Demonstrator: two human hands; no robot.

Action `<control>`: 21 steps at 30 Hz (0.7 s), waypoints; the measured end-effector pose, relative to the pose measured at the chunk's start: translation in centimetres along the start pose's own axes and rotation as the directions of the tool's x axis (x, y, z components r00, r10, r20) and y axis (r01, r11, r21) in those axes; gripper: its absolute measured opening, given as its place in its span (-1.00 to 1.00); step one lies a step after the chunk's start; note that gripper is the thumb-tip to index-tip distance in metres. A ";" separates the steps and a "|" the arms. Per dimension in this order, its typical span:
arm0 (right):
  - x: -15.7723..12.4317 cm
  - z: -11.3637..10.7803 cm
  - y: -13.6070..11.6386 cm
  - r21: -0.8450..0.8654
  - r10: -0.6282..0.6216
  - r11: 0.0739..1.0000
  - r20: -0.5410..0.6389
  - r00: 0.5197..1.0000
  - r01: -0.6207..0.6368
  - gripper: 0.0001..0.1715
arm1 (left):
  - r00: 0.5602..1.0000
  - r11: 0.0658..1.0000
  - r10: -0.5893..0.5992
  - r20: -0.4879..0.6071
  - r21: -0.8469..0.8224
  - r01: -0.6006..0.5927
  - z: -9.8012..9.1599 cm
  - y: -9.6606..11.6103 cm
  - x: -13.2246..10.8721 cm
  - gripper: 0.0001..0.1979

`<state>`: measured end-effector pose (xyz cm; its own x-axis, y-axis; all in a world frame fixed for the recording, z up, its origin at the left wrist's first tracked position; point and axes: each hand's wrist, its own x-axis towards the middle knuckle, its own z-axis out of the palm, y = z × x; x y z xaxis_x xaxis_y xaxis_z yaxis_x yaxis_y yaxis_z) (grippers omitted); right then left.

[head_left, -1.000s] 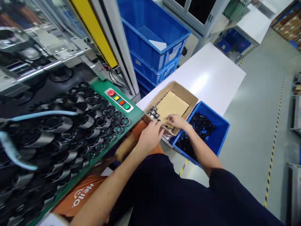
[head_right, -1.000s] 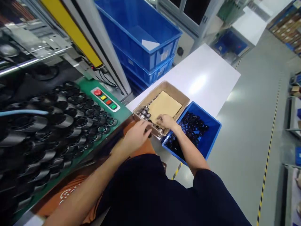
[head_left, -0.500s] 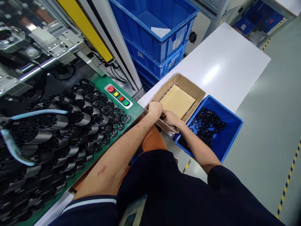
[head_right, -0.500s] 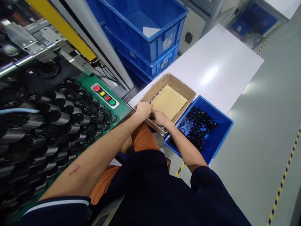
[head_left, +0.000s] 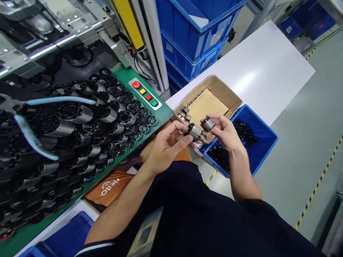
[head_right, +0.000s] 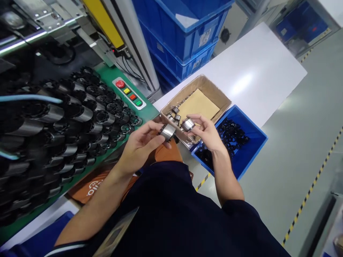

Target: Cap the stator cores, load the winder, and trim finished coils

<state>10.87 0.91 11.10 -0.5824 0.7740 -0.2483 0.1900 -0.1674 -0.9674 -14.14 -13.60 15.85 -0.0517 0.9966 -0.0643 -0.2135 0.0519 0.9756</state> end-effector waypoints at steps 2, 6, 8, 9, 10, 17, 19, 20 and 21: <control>-1.8 2.1 -2.9 0.067 -0.045 0.997 0.030 0.999 0.043 -0.16 | 0.998 0.976 -0.001 -0.064 -0.216 -0.012 0.0 0.7 -2.0 -0.57; -3.2 6.4 -7.3 0.210 -0.101 0.976 0.171 0.980 0.064 -0.35 | 0.981 0.932 0.043 -0.189 -0.346 -0.108 0.1 1.7 -4.5 -0.55; -3.3 7.8 -8.5 0.265 -0.071 0.964 0.246 0.967 0.003 -0.40 | 0.974 0.925 0.071 -0.217 -0.352 -0.146 -0.4 1.9 -6.1 -0.59; -3.3 8.3 -8.9 0.289 -0.047 0.957 0.273 0.961 -0.035 -0.41 | 0.972 0.929 0.072 -0.226 -0.341 -0.148 -0.9 1.9 -7.1 -0.59; -3.3 8.8 -9.3 0.316 -0.029 0.946 0.297 0.954 -0.069 -0.41 | 0.970 0.937 0.066 -0.233 -0.321 -0.140 -1.4 1.8 -8.2 -0.53; -3.6 12.4 -10.1 0.187 -0.137 0.978 0.211 0.968 0.097 -0.29 | 0.862 0.991 -0.100 -0.497 -0.124 0.043 -5.7 -1.2 -20.2 -0.57; -2.9 13.1 -9.9 0.091 -0.150 0.986 0.148 0.978 0.138 -0.31 | 0.681 0.976 -0.209 -0.702 -0.108 0.188 -6.8 -1.7 -24.6 -0.61; -2.3 13.3 -9.6 0.038 -0.174 0.985 0.110 0.979 0.171 -0.32 | 0.590 0.964 -0.208 -0.781 -0.062 0.257 -7.4 -1.7 -26.8 -0.61; -1.4 13.4 -9.2 -0.026 -0.213 0.976 0.064 0.975 0.215 -0.33 | 0.534 0.946 -0.162 -0.830 0.024 0.324 -8.1 -1.6 -29.0 -0.56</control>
<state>-0.65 -6.82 19.71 -0.6589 0.7513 -0.0388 0.0809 0.0195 -0.9965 -20.25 -43.09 14.45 -0.8025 0.4706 -0.3669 -0.1956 0.3734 0.9068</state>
